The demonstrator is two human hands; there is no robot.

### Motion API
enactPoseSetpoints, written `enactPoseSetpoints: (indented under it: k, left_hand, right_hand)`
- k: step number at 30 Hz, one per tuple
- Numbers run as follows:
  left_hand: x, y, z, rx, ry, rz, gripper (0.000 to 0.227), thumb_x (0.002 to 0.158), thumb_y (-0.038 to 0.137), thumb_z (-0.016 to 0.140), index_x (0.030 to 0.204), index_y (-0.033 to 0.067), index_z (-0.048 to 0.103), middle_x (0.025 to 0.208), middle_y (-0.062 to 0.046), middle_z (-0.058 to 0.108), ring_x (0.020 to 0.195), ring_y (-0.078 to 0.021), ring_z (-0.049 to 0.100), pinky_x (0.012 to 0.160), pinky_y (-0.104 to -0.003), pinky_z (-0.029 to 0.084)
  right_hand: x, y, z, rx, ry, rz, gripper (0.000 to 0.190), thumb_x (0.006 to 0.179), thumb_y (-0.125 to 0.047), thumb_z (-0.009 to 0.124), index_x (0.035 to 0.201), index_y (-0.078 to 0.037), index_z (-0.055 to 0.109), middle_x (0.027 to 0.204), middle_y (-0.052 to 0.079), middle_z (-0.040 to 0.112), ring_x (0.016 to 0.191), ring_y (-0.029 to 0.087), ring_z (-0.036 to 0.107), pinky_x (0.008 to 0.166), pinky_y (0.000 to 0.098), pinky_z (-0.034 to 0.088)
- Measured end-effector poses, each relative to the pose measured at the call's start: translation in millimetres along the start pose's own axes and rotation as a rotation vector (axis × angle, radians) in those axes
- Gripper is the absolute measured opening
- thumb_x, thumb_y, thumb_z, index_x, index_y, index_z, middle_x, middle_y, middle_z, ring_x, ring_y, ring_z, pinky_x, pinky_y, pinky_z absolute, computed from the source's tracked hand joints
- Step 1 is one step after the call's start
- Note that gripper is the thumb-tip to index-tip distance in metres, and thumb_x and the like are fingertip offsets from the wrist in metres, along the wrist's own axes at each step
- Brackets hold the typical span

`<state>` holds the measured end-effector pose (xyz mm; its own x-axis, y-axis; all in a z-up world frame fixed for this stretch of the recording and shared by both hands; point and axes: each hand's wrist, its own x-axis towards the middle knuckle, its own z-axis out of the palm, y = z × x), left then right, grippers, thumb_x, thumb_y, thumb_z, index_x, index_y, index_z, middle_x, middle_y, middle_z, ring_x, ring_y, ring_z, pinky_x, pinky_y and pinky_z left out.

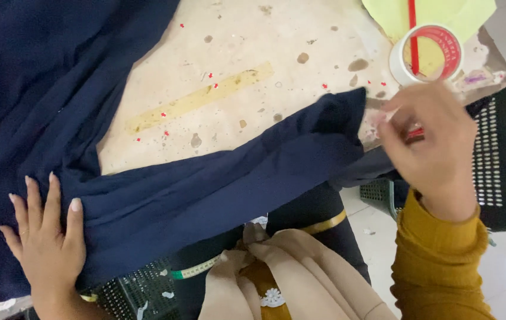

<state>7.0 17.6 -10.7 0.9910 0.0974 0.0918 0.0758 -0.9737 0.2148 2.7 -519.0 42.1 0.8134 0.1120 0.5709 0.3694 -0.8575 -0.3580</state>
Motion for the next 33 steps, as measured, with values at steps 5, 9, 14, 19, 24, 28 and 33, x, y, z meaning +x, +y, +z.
enactPoseSetpoints:
  k: [5,9,14,19,24,28,33]
  left_hand:
    - [0.2,-6.6,5.4,0.037,0.028,0.028,0.063,0.106,0.04,0.042,0.165,0.0172,0.04,0.171,-0.019,0.033,0.154,-0.0478,0.024,0.109,-0.08,0.016]
    - [5.0,-29.1,23.4,0.061,0.069,0.089,0.064,0.107,0.037,0.046,0.167,0.0175,0.042,0.172,-0.021,0.036,0.153,-0.0495,0.03,0.105,-0.084,0.023]
    - [3.9,-48.3,39.5,0.063,0.217,0.112,0.059,0.113,0.036,0.05,0.168,0.0149,0.051,0.171,-0.025,0.045,0.153,-0.0517,0.036,0.106,-0.082,0.024]
    - [12.1,-44.3,24.8,0.028,0.123,0.049,0.061,0.109,0.042,0.044,0.166,0.0203,0.046,0.172,-0.021,0.039,0.154,-0.0497,0.03,0.108,-0.08,0.02]
    - [15.5,-77.4,20.8,0.021,0.194,0.262,0.054,0.119,0.017,0.05,0.167,-0.0079,0.054,0.163,-0.049,0.045,0.136,-0.0724,0.046,0.118,-0.067,0.031]
    - [14.1,-51.6,2.0,-0.012,0.063,-0.022,0.06,0.112,0.036,0.042,0.167,0.0121,0.042,0.169,-0.029,0.035,0.148,-0.0535,0.029,0.106,-0.078,0.024]
    - [11.9,-55.5,5.1,0.04,0.117,0.05,0.059,0.115,0.032,0.044,0.169,0.0087,0.045,0.168,-0.032,0.04,0.148,-0.0537,0.034,0.103,-0.079,0.03]
  right_hand:
    - [3.6,-15.0,2.6,0.144,-0.376,-0.019,0.017,0.102,-0.009,0.061,0.112,-0.004,0.073,0.11,0.008,0.076,0.099,0.024,0.072,0.092,0.0351,0.056]
    - [5.4,13.3,27.7,0.198,-0.509,0.025,0.023,0.093,0.006,0.053,0.11,0.0,0.067,0.099,0.012,0.066,0.091,0.029,0.064,0.082,0.0387,0.048]
    - [18.0,26.6,21.3,0.264,-0.932,0.074,0.049,0.096,-0.017,0.061,0.145,-0.021,0.058,0.122,0.005,0.053,0.072,0.02,0.064,0.074,0.0378,0.052]
    - [15.3,34.6,16.6,0.465,-0.809,0.042,0.027,0.089,-0.01,0.073,0.114,-0.02,0.077,0.108,0.001,0.058,0.078,0.012,0.06,0.07,0.0251,0.055]
    - [2.2,46.5,6.5,0.881,-0.072,0.318,0.029,0.096,0.012,0.056,0.101,-0.015,0.062,0.097,0.001,0.067,0.079,0.008,0.07,0.075,0.0198,0.065]
    - [1.9,56.9,9.2,0.863,-0.163,0.196,0.011,0.105,-0.008,0.06,0.114,-0.012,0.058,0.115,0.004,0.063,0.1,0.011,0.063,0.091,0.0236,0.059]
    - [7.0,58.4,8.4,0.478,-0.48,0.014,0.039,0.085,-0.022,0.077,0.118,-0.005,0.066,0.126,0.016,0.067,0.121,0.029,0.063,0.11,0.0412,0.049]
